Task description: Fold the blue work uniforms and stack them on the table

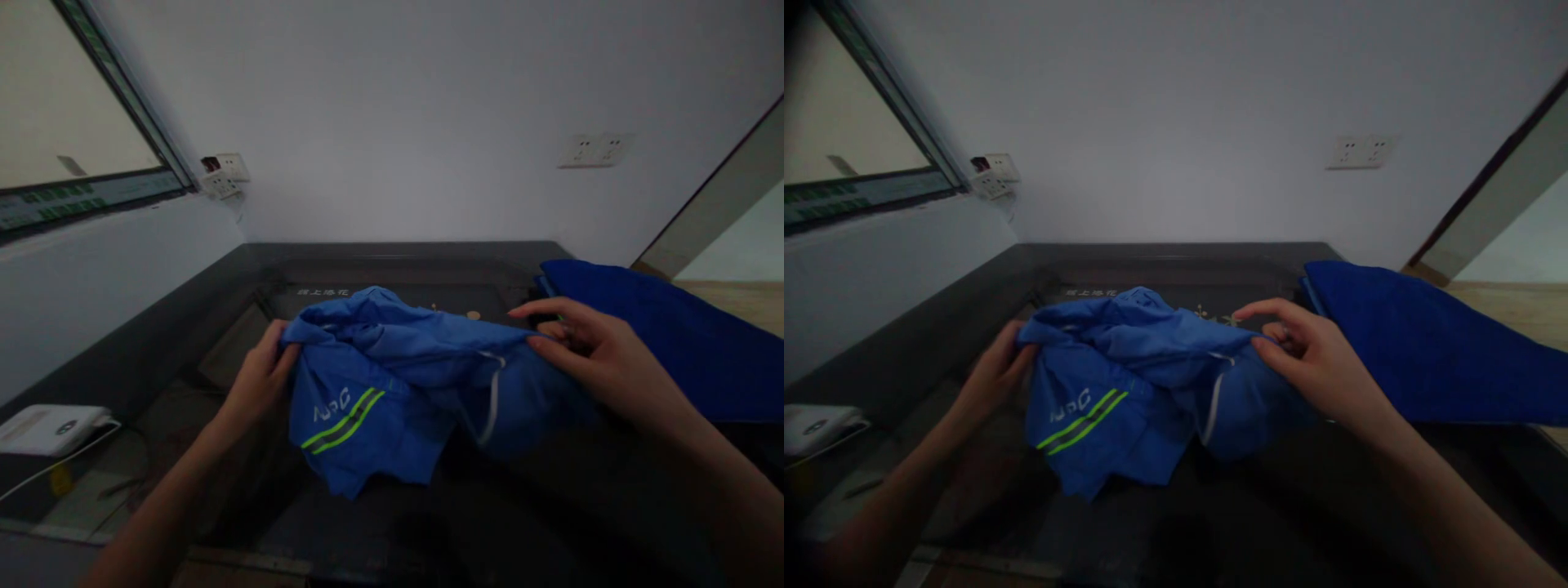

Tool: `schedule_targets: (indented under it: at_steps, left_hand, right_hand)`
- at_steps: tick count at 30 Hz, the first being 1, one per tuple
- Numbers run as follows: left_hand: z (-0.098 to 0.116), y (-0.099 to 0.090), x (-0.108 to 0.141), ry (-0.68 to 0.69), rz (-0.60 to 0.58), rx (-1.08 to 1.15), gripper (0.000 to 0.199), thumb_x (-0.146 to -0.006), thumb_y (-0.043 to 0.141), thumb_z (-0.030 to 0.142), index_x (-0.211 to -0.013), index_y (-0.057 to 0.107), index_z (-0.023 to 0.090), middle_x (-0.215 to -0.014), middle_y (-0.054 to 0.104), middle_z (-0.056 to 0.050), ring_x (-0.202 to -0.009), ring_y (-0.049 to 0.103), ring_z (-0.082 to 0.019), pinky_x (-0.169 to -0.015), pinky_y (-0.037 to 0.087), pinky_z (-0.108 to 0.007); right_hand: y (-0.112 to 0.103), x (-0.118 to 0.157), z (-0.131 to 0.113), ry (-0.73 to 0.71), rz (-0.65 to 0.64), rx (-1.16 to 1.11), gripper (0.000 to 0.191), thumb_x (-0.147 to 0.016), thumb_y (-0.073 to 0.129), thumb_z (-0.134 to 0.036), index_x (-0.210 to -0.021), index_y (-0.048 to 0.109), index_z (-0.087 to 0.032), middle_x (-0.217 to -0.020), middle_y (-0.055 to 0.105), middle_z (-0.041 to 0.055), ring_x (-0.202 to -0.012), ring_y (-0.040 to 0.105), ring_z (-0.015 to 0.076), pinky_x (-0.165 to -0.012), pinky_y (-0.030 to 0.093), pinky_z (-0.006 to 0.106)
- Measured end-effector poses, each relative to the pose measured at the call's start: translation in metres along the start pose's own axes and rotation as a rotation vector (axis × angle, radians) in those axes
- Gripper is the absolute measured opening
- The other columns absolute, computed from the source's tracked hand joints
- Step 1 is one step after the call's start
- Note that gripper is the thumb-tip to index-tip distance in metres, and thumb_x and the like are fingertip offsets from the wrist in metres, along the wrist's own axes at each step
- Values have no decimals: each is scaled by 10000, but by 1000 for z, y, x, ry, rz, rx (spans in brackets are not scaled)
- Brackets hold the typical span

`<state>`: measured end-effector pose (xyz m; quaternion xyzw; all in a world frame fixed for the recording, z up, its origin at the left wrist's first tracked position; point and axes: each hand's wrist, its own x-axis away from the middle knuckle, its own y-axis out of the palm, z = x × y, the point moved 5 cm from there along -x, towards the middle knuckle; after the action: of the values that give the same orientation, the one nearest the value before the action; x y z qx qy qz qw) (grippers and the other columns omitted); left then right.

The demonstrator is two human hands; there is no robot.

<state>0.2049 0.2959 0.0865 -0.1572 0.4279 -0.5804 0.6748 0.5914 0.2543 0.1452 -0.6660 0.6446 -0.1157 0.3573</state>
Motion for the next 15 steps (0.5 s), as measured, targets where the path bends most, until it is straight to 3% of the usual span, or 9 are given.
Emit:
schedule_targets:
  at_steps: [2,3,4,5,7,9,11,13,15]
  left_hand:
    - [14,-33,-3,55,299,-18,185,-901,450,385,-947,492,210,-838,550,0,-780,559,-159,-717,479,-266]
    - [20,-45,-1,103,424,-22,199,-891,482,395,-959,487,209,-868,533,-5,-803,551,-158,-741,482,-274]
    - [22,-52,2,151,487,-20,242,-873,521,418,-985,484,208,-904,524,-12,-829,549,-162,-769,488,-286]
    - [22,-53,3,188,473,-11,313,-848,562,448,-1032,481,208,-950,526,-22,-863,556,-172,-798,497,-302]
    - [10,-40,6,203,240,19,494,-798,624,496,-1168,461,212,-1075,551,-52,-964,580,-211,-861,513,-344]
    - [-14,-17,14,124,-136,59,639,-776,656,511,-1302,425,232,-1242,552,-78,-1105,575,-264,-939,505,-386]
    - [-43,-1,30,4,-472,129,737,-769,672,522,-1401,383,278,-1395,500,-71,-1229,526,-300,-1005,477,-409]
    - [-70,5,50,-110,-678,241,773,-776,655,562,-1447,359,317,-1485,431,-49,-1305,470,-311,-1042,451,-415]
    - [-92,2,62,-207,-699,336,719,-824,545,632,-1445,395,302,-1495,423,-53,-1326,452,-309,-1054,437,-420]
  right_hand:
    - [-8,9,-30,-111,205,24,205,-851,597,-326,-1024,656,-232,-625,543,-29,-491,481,111,-448,359,219]
    - [-3,13,-41,-178,244,34,160,-865,584,-289,-994,664,-238,-679,591,-13,-529,524,116,-482,399,221]
    - [10,17,-50,-245,217,34,152,-884,557,-253,-984,670,-242,-741,635,0,-587,574,122,-533,442,222]
    - [29,21,-54,-303,123,27,183,-903,522,-222,-1001,674,-244,-813,671,11,-664,620,128,-602,481,225]
    - [78,30,-52,-370,-199,23,274,-926,483,-197,-1137,652,-245,-976,706,36,-849,668,149,-759,522,252]
    - [123,43,-41,-385,-532,73,436,-901,564,-238,-1336,539,-236,-1145,680,81,-1012,652,198,-870,522,318]
    - [145,55,-27,-391,-748,87,661,-857,651,-281,-1461,385,-250,-1308,598,112,-1153,592,244,-949,498,380]
    - [142,59,-17,-383,-791,13,706,-868,644,-286,-1492,314,-284,-1397,530,97,-1229,543,237,-1002,471,388]
    - [121,51,-3,-328,-648,-66,543,-921,558,-254,-1440,406,-299,-1362,565,66,-1204,563,196,-1000,476,361]
